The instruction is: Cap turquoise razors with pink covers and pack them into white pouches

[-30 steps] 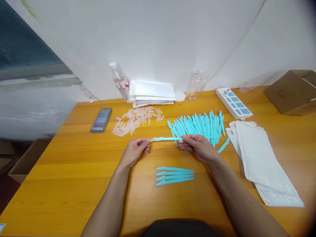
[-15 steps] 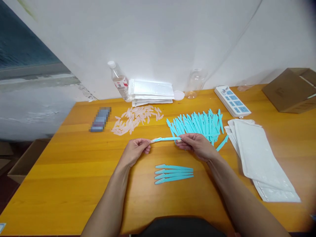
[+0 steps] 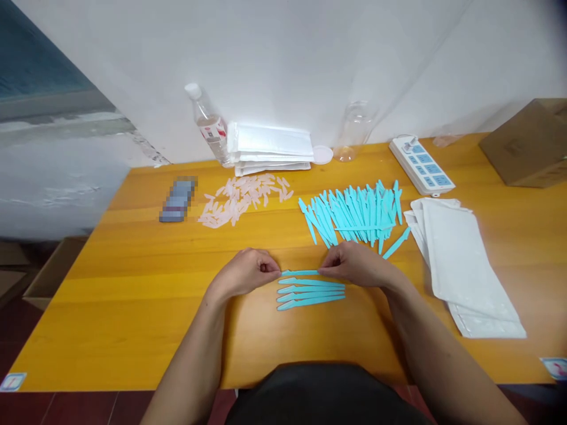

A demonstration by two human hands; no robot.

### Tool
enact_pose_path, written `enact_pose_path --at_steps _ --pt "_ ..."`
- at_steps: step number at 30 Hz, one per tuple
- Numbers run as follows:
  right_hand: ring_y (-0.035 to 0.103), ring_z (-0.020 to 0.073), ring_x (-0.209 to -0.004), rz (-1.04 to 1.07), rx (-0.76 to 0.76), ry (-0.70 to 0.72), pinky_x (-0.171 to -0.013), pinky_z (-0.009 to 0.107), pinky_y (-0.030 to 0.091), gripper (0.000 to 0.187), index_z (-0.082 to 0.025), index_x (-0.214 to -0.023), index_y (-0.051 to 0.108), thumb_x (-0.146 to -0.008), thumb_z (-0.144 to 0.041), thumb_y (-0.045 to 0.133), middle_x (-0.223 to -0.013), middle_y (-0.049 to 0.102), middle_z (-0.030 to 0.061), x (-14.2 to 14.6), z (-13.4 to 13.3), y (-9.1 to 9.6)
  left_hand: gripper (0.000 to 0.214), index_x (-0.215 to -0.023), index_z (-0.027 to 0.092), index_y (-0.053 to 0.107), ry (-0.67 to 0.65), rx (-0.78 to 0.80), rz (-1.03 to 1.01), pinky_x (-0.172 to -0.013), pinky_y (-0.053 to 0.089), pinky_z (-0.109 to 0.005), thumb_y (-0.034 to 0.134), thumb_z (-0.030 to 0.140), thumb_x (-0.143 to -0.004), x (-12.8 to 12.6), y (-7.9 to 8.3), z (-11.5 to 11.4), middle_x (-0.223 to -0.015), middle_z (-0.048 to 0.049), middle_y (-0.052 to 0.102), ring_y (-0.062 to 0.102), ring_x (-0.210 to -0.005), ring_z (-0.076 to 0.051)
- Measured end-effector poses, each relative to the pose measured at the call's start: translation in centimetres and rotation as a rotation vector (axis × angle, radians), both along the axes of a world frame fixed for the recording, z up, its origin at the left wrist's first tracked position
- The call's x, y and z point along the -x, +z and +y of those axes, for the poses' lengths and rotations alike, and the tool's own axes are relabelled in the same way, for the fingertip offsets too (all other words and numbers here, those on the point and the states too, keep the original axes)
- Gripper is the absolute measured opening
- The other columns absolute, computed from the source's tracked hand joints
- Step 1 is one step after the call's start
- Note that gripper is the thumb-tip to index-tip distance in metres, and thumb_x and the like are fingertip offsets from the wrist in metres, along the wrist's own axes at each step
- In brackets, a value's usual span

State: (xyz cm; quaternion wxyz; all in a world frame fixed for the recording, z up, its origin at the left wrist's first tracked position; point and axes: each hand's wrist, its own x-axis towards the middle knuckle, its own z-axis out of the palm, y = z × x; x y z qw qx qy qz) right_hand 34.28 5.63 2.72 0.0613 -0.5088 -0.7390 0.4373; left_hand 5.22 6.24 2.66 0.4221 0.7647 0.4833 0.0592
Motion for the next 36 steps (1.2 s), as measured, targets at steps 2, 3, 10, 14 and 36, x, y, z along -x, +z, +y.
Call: enact_pose_path --at_steps 2,3,10,14,36 --pt "0.036 0.0080 -0.047 -0.058 -0.039 -0.011 -0.048 0.026 0.022 0.033 -0.018 -0.050 0.064 -0.080 -0.032 0.062 -0.050 0.052 -0.0036 0.2 -0.2 0.0 0.018 -0.080 0.021 0.077 -0.009 -0.054 0.023 -0.060 0.039 -0.023 0.065 0.034 -0.086 -0.6 -0.1 -0.2 -0.079 -0.0001 0.071 0.061 -0.067 -0.013" --pt "0.037 0.0083 -0.047 -0.082 -0.050 -0.023 -0.048 0.026 0.022 0.032 -0.019 -0.050 0.065 -0.079 -0.032 0.063 -0.049 0.054 -0.0033 0.2 -0.2 0.1 0.017 -0.083 0.022 0.078 -0.009 -0.078 0.016 -0.061 0.039 -0.023 0.066 0.034 -0.085 -0.9 -0.2 -0.2 -0.079 -0.0002 0.071 0.061 -0.067 -0.013" --pt "0.053 0.0131 -0.054 -0.128 -0.163 -0.190 -0.052 0.027 0.029 0.034 -0.022 -0.061 0.072 -0.083 -0.045 0.063 -0.057 0.065 -0.0004 -0.4 0.1 0.5 0.019 -0.097 0.026 0.080 -0.143 -0.117 -0.060 -0.069 0.043 -0.023 0.062 0.027 -0.090 -2.1 -0.2 -0.6 -0.093 -0.0018 0.073 0.066 -0.078 -0.014" --pt "0.059 0.0152 -0.060 -0.156 -0.394 -0.484 -0.058 0.026 0.035 0.030 -0.021 -0.079 0.077 -0.086 -0.044 0.060 -0.067 0.071 0.0020 -0.2 1.0 -0.7 0.016 -0.093 0.025 0.079 -0.181 -0.124 -0.024 -0.068 0.043 -0.023 0.064 0.027 -0.089 -2.1 -0.2 -0.7 -0.087 -0.0013 0.073 0.065 -0.077 -0.015" --pt "0.061 0.0180 -0.069 -0.088 -0.492 -0.580 -0.065 0.028 0.041 0.024 -0.020 -0.081 0.073 -0.087 -0.035 0.054 -0.078 0.070 0.0047 1.3 2.6 -2.7 0.034 -0.112 0.020 0.075 0.134 -0.177 -0.205 -0.068 0.047 -0.025 0.058 0.043 -0.094 -0.3 -1.1 0.7 -0.094 -0.0057 0.071 0.061 -0.076 -0.015"
